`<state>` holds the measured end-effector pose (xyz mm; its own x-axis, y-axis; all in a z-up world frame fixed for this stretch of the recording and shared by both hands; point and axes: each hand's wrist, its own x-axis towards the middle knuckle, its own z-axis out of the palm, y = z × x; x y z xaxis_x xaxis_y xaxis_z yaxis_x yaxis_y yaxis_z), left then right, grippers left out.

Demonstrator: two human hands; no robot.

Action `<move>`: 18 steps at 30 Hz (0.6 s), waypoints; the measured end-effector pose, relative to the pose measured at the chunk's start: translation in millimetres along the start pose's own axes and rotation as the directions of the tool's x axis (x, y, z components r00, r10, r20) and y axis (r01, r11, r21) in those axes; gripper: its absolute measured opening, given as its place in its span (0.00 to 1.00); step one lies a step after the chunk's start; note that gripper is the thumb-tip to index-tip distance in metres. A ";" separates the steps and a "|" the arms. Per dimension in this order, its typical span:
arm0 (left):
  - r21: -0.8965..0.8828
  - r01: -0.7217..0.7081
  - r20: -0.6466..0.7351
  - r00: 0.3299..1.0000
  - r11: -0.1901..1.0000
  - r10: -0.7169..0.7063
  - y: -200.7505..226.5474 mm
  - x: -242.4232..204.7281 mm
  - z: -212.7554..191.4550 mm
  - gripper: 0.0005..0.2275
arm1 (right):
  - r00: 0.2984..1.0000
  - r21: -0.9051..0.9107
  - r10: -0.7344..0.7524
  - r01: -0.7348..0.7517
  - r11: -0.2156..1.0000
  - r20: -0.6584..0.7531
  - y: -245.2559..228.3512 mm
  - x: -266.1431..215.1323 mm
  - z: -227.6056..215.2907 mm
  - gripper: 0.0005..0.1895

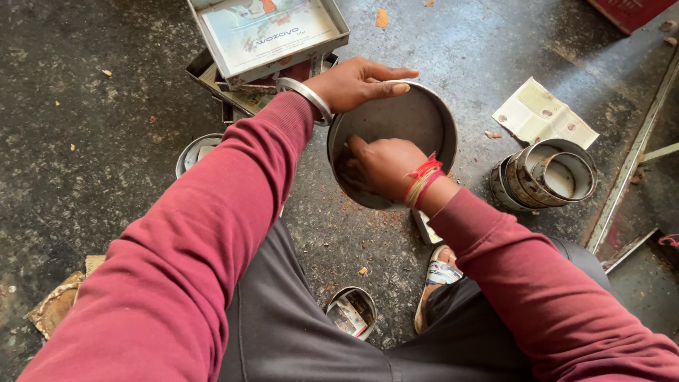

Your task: The person sits on the floor and scrubs the interior and exterior of several round metal containers using a small abrasive pad. They repeatedly dip the pad into a small rectangular tin containing a cleaning paste, then rub the surfaces of the containers, occasionally shaking them to dislodge debris.

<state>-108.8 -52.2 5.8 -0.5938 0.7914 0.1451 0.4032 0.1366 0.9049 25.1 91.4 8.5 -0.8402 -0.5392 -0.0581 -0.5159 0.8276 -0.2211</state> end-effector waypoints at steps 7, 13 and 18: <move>-0.076 -0.088 -0.072 0.994 0.993 0.083 1.3 -0.8 6.3 0.22 | 0.908 0.130 0.186 -0.148 0.981 -0.376 26.1 5.3 -9.6 0.19; -0.074 -0.009 -0.076 0.997 0.997 0.004 2.4 -4.6 -0.1 0.23 | 0.986 0.106 0.032 -0.015 0.994 -0.166 12.5 -1.6 3.5 0.13; -0.151 -0.151 -0.176 0.977 0.977 0.124 4.8 -7.5 3.9 0.22 | 0.890 0.167 0.234 -0.181 0.969 -0.391 32.0 1.9 -5.9 0.13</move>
<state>-99.7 -55.2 7.5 -0.6523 0.6852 0.3242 0.3786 -0.0761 0.9224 5.9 117.8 7.0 -0.9339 -0.2258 0.2773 -0.3201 0.8735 -0.3667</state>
